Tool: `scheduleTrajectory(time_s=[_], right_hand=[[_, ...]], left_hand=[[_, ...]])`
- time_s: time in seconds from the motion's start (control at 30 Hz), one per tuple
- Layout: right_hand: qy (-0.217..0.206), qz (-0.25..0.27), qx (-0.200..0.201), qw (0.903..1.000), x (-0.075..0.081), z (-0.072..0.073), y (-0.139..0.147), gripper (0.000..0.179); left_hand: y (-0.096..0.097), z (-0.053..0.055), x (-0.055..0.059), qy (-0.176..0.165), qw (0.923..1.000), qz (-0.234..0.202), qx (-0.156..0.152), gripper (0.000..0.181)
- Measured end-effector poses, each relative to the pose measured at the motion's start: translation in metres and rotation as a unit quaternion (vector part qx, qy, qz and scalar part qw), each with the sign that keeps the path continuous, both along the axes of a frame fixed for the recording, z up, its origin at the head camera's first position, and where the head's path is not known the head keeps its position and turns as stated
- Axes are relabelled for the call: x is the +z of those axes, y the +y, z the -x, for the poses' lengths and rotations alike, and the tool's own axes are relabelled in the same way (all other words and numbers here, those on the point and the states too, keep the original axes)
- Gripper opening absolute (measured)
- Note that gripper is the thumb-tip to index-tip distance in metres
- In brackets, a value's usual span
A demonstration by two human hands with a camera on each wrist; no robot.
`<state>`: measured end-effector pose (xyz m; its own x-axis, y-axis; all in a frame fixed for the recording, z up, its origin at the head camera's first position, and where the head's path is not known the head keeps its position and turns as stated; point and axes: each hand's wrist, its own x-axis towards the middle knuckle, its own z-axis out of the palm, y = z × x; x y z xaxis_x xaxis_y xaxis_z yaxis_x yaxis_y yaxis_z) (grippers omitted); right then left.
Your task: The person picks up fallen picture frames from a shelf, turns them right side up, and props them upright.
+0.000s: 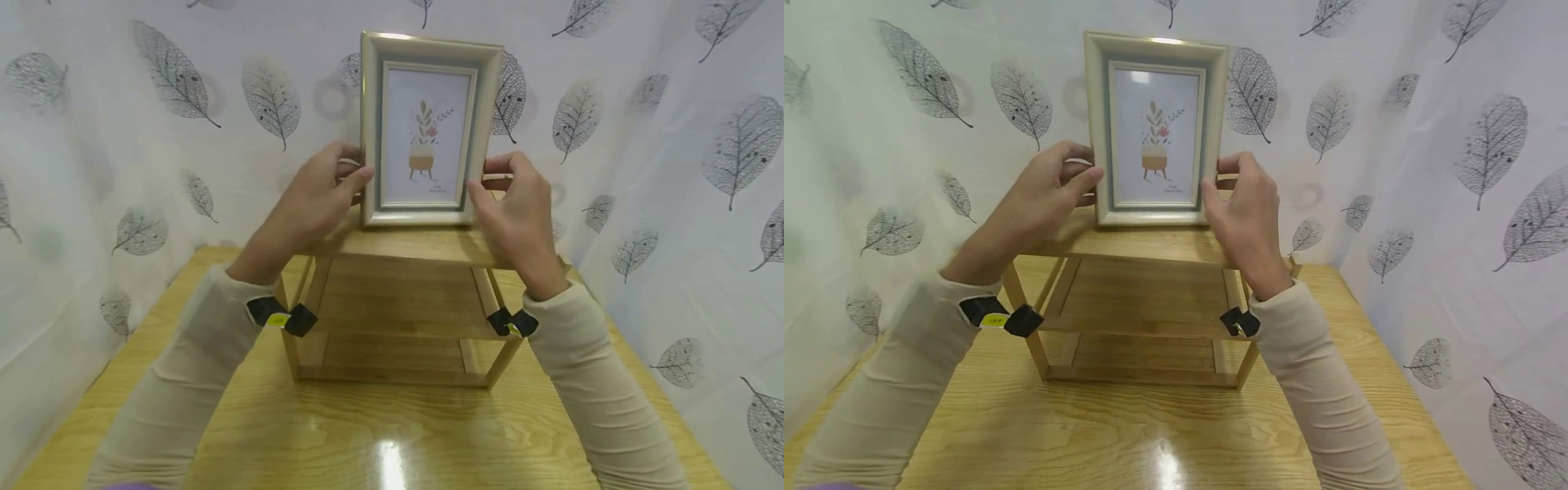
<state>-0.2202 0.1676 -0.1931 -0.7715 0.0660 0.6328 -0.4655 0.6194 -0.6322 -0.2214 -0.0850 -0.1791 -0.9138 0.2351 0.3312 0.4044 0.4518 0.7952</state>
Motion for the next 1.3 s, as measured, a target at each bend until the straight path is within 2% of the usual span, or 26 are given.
scheduleTrajectory(time_s=[0.2, 0.4, 0.67, 0.83, 1.03, 1.3], right_hand=[[0.011, -0.021, 0.003, 0.9997, -0.003, -0.001, 0.003, 0.027], [0.026, -0.029, 0.007, 0.9992, -0.005, -0.002, 0.003, 0.033], [0.001, -0.038, 0.014, 0.9992, -0.007, -0.006, -0.003, 0.049], [-0.017, -0.045, 0.028, 0.9985, -0.005, -0.01, -0.008, 0.05], [-0.029, -0.054, 0.049, 0.9969, -0.005, -0.016, -0.015, 0.048], [-0.001, -0.099, 0.083, 0.9916, -0.007, -0.027, -0.027, 0.05]], left_hand=[[0.002, -0.001, -0.005, -0.01, 0.9996, -0.015, -0.022, 0.039], [0.002, -0.004, -0.005, 0.0, 0.9993, -0.02, -0.032, 0.04], [0.001, -0.005, -0.006, 0.023, 0.9995, -0.009, -0.021, 0.04], [0.001, -0.007, -0.006, 0.029, 0.9996, -0.002, -0.006, 0.04], [0.002, -0.009, -0.007, 0.033, 0.9992, -0.017, -0.012, 0.038], [0.004, -0.014, -0.008, 0.042, 0.9985, -0.025, -0.024, 0.036]])
